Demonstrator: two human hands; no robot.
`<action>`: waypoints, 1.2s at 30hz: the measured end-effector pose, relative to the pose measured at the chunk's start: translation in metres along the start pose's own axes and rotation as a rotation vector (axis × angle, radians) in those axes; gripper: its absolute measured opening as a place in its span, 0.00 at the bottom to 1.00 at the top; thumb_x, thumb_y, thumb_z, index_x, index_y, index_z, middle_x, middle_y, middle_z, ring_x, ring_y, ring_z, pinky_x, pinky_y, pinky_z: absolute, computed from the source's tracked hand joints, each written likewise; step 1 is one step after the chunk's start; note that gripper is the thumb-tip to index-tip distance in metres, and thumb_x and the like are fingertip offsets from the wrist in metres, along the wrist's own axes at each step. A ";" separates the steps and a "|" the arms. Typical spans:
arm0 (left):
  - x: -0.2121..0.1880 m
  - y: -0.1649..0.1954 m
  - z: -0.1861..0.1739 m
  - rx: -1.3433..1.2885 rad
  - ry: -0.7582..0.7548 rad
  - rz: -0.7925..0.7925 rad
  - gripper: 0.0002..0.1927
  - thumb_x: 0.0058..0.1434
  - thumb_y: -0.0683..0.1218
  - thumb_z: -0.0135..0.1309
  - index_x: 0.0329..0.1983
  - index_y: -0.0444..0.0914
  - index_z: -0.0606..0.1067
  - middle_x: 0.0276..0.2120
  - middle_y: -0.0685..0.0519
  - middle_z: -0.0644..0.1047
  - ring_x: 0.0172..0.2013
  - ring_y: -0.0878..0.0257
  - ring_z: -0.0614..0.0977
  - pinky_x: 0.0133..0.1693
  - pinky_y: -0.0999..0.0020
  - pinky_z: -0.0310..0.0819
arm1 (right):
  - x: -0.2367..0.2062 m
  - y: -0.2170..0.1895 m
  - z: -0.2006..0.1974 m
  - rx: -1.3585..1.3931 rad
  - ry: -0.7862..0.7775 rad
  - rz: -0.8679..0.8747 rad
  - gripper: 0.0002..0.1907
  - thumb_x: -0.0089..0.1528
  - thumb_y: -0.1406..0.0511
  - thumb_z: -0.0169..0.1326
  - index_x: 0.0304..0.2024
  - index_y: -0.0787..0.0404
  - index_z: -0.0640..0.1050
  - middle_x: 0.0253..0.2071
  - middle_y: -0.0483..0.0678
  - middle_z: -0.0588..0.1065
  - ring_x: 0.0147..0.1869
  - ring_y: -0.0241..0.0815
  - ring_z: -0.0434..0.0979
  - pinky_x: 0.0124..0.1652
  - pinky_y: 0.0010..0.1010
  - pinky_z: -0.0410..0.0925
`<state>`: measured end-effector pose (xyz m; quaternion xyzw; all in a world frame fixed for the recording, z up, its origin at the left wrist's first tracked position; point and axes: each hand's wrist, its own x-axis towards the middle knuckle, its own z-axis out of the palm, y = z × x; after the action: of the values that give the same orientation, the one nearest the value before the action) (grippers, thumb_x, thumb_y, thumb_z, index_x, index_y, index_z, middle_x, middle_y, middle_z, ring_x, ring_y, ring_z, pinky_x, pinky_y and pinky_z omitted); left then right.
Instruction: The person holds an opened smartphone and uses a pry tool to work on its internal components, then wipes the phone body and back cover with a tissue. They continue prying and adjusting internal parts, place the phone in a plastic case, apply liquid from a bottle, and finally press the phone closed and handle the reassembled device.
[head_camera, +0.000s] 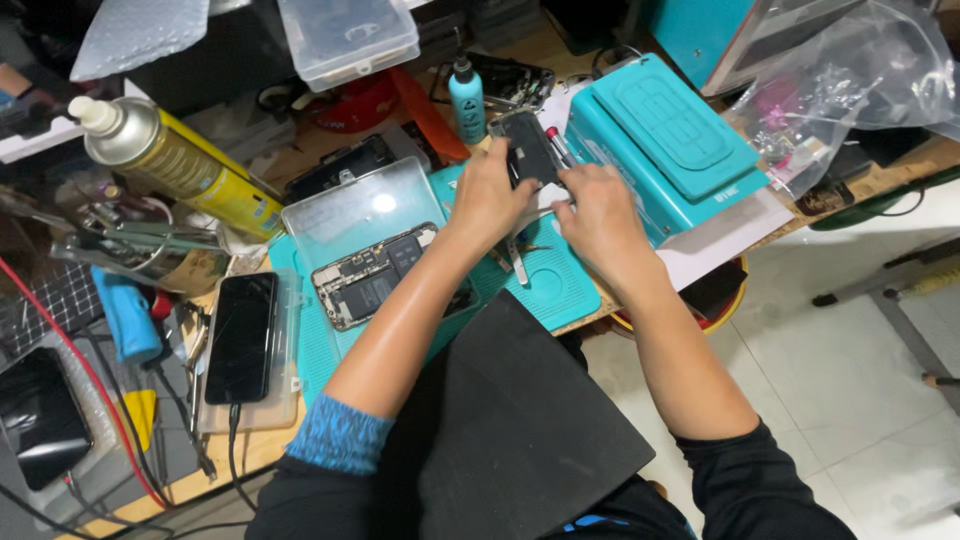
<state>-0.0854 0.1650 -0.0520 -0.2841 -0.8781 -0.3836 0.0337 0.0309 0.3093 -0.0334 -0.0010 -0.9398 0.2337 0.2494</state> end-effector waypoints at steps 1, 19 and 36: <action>0.005 -0.005 0.006 -0.021 0.038 -0.007 0.32 0.52 0.46 0.68 0.57 0.30 0.70 0.44 0.32 0.77 0.46 0.36 0.80 0.49 0.48 0.75 | 0.001 0.000 0.001 -0.007 0.010 0.005 0.18 0.58 0.69 0.61 0.50 0.71 0.80 0.49 0.63 0.78 0.53 0.64 0.74 0.54 0.49 0.67; 0.005 -0.005 -0.023 -0.971 0.037 -0.184 0.22 0.55 0.31 0.57 0.55 0.32 0.75 0.38 0.53 0.78 0.36 0.66 0.83 0.36 0.72 0.81 | 0.017 -0.006 0.008 0.839 0.240 0.191 0.15 0.65 0.73 0.60 0.55 0.70 0.78 0.41 0.45 0.77 0.40 0.27 0.74 0.39 0.19 0.70; -0.101 0.006 -0.123 -0.801 0.287 -0.095 0.18 0.67 0.42 0.57 0.59 0.32 0.74 0.47 0.52 0.79 0.42 0.67 0.81 0.39 0.71 0.83 | -0.002 -0.077 -0.017 0.761 -0.109 -0.052 0.05 0.64 0.72 0.62 0.41 0.67 0.78 0.36 0.43 0.78 0.40 0.29 0.77 0.41 0.22 0.71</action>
<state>-0.0170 0.0352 0.0109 -0.1776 -0.6583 -0.7311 0.0247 0.0496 0.2481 0.0122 0.1280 -0.7975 0.5589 0.1875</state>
